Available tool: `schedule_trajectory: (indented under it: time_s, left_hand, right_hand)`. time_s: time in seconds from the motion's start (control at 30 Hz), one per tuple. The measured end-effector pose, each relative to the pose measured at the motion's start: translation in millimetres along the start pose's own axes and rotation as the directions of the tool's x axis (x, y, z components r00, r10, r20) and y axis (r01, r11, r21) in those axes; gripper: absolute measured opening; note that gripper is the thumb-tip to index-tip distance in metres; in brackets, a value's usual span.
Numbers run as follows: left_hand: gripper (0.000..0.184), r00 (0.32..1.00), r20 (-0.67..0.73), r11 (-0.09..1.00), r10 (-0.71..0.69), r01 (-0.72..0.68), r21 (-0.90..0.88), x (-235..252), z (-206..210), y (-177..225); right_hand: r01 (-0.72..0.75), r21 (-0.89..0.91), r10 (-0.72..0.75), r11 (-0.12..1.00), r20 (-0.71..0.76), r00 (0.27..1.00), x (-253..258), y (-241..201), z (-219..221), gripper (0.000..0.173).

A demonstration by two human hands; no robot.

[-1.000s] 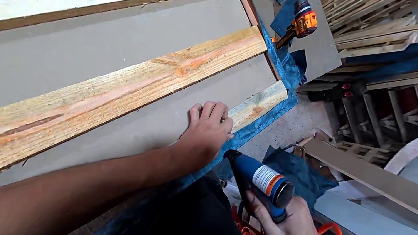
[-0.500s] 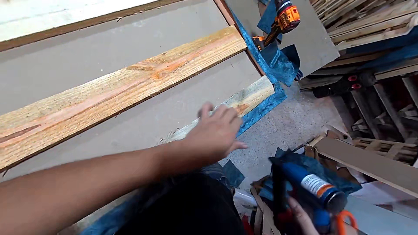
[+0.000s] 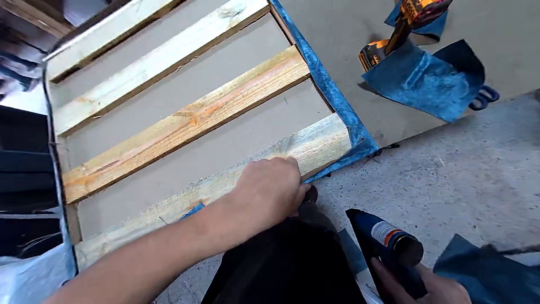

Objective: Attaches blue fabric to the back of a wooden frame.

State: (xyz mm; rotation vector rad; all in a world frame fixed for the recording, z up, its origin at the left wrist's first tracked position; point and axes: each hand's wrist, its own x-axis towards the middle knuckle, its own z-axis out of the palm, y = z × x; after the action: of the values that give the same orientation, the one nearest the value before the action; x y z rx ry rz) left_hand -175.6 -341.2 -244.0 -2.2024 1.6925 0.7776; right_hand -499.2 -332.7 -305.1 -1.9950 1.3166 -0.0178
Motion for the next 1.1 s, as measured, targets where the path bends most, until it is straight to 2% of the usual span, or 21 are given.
schedule_trajectory:
  time_s: [0.07,0.13,0.2,0.27,0.37,0.43,0.5,0.53,0.63,0.73,0.8,0.9,1.0,1.1]
  left_hand:
    - [0.046,0.998,-0.041,0.993,0.048,-0.044,0.105,-1,-3,-1]
    - [0.034,0.973,-0.058,0.968,0.225,-0.216,0.126,3,-1,-8]
    - [0.023,0.864,-0.101,0.869,0.493,-0.483,0.106,15,3,-26]
    - [0.023,0.737,-0.147,0.746,0.66,-0.665,0.015,30,4,-46]
    - [0.026,0.654,-0.224,0.663,0.722,-0.747,-0.045,43,10,-61]
    - [0.028,0.579,-0.353,0.646,0.735,-0.757,0.103,47,24,-65]
    - [0.026,0.515,-0.484,0.666,0.708,-0.715,0.214,51,40,-66]
    - [0.025,0.521,-0.519,0.693,0.678,-0.688,0.216,51,42,-66]
    - [0.022,0.597,-0.532,0.762,0.6,-0.628,0.155,50,42,-67]
    - [0.024,0.604,-0.566,0.775,0.561,-0.623,0.103,53,44,-70]
    - [0.023,0.606,-0.619,0.769,0.499,-0.639,-0.005,57,45,-72]
    - [0.027,0.594,-0.66,0.729,0.461,-0.677,-0.1,65,37,-61]
    - [0.043,0.649,-0.52,0.75,0.555,-0.661,-0.026,75,19,-27]
    - [0.044,0.729,-0.364,0.798,0.579,-0.598,0.07,83,2,3]
  right_hand:
    - [0.094,0.009,-0.094,0.996,0.015,0.995,7,-1,-7,0.039]
    - [0.138,0.014,-0.138,0.99,0.02,0.99,14,-5,-11,0.038]
    - [0.162,0.011,-0.162,0.987,-0.007,0.987,18,-16,-15,0.036]
    - [0.161,0.02,-0.16,0.987,-0.059,0.985,15,-40,-23,0.035]
    - [0.152,0.106,-0.14,0.983,-0.113,0.984,2,-74,-34,0.037]
    - [0.189,0.122,-0.158,0.974,-0.228,0.961,4,-96,-31,0.039]
    - [0.169,0.116,-0.137,0.979,-0.249,0.959,9,-109,-25,0.039]
    - [0.152,0.113,-0.124,0.982,-0.228,0.966,12,-111,-21,0.036]
    - [0.132,0.013,-0.127,0.991,-0.186,0.974,21,-128,-9,0.027]
    - [0.127,-0.028,-0.129,0.992,-0.174,0.976,28,-145,-6,0.028]
    - [0.13,-0.044,-0.135,0.991,-0.182,0.974,28,-151,-2,0.027]
    - [0.118,-0.015,-0.118,0.993,-0.228,0.966,21,-135,-5,0.029]
    - [0.099,0.082,-0.067,0.992,-0.323,0.944,9,-106,-23,0.029]
    - [0.05,0.231,0.022,0.972,-0.298,0.954,9,-61,-41,0.027]
